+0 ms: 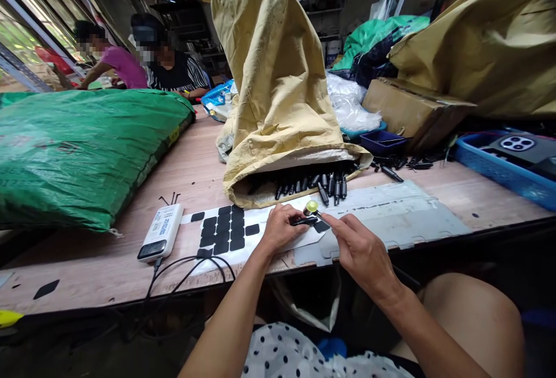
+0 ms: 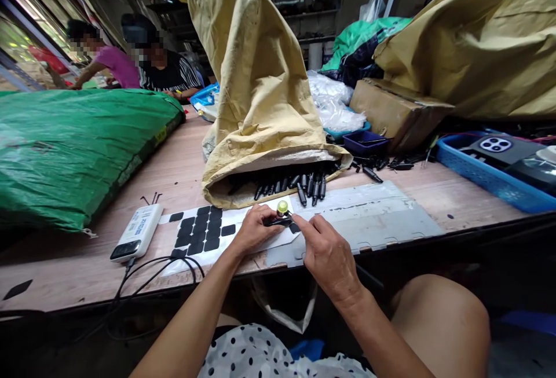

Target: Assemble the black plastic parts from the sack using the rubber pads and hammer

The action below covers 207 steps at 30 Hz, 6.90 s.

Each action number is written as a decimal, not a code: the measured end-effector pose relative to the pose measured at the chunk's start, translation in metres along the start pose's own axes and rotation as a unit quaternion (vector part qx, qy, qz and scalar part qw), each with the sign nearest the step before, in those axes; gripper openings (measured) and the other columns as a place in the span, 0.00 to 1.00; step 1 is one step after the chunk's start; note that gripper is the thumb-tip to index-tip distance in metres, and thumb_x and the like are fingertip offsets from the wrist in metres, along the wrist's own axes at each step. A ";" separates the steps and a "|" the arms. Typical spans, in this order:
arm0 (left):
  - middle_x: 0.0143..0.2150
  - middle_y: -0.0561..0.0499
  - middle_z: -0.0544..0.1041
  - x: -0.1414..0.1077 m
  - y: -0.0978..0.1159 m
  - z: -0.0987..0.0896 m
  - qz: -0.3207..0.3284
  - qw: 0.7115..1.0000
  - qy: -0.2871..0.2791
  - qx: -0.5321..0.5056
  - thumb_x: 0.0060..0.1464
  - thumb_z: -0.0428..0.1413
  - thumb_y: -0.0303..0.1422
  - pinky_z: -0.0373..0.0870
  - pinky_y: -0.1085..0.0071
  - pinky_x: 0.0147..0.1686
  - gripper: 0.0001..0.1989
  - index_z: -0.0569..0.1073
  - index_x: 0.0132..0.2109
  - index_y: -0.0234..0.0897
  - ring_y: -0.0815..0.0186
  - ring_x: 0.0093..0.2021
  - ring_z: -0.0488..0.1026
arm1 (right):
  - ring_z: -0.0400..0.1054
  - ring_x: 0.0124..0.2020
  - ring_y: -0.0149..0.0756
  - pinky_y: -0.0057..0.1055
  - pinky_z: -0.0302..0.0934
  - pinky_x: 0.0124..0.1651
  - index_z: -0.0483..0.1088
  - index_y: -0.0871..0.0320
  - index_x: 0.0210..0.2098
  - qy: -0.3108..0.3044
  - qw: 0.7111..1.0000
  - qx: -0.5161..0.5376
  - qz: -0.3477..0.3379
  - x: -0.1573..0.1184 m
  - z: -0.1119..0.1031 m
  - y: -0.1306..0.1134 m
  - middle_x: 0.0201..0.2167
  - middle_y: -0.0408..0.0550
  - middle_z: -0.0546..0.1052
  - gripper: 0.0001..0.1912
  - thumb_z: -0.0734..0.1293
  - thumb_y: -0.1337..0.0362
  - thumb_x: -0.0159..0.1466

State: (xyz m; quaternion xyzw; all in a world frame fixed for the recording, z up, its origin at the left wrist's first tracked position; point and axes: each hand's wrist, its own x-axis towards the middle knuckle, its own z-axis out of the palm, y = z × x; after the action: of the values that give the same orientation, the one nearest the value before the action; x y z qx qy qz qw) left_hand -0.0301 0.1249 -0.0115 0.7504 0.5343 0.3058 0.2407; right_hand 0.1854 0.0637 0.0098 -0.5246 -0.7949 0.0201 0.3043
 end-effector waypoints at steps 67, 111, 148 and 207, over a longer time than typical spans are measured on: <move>0.33 0.50 0.80 0.003 0.039 -0.025 -0.113 0.991 0.067 0.037 0.61 0.55 0.36 0.68 0.70 0.35 0.10 0.79 0.40 0.37 0.64 0.33 0.75 | 0.62 0.48 0.51 0.42 0.50 0.43 0.71 0.55 0.55 0.111 0.899 -0.260 0.333 0.028 0.000 0.152 0.47 0.59 0.71 0.19 0.58 0.65 0.68; 0.36 0.52 0.77 -0.011 0.001 0.001 -0.001 1.000 0.012 -0.002 0.52 0.66 0.33 0.63 0.65 0.44 0.07 0.81 0.41 0.42 0.61 0.42 0.68 | 0.72 0.42 0.37 0.33 0.67 0.48 0.71 0.50 0.60 0.046 0.990 0.136 0.006 0.003 0.016 0.003 0.40 0.48 0.76 0.21 0.58 0.67 0.72; 0.41 0.51 0.77 -0.011 0.000 -0.006 0.012 1.000 -0.021 -0.017 0.62 0.55 0.36 0.63 0.63 0.49 0.09 0.78 0.45 0.43 0.59 0.45 0.69 | 0.63 0.42 0.47 0.41 0.52 0.40 0.76 0.55 0.52 0.116 0.913 -0.217 0.327 0.022 -0.008 0.151 0.43 0.59 0.73 0.18 0.61 0.63 0.66; 0.44 0.43 0.83 -0.125 0.046 0.045 -0.120 0.928 -0.315 0.156 0.60 0.57 0.39 0.71 0.61 0.43 0.18 0.76 0.56 0.42 0.48 0.47 0.80 | 0.64 0.41 0.42 0.36 0.58 0.44 0.78 0.57 0.36 0.083 0.970 -0.061 0.218 0.047 0.027 0.137 0.36 0.51 0.72 0.12 0.62 0.63 0.62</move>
State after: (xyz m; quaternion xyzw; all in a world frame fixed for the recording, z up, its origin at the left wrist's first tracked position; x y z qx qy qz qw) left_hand 0.0018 -0.0098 -0.0367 0.7667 0.5578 -0.0649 0.3112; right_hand 0.2714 0.1728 -0.0385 -0.7028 -0.6329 -0.0063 0.3247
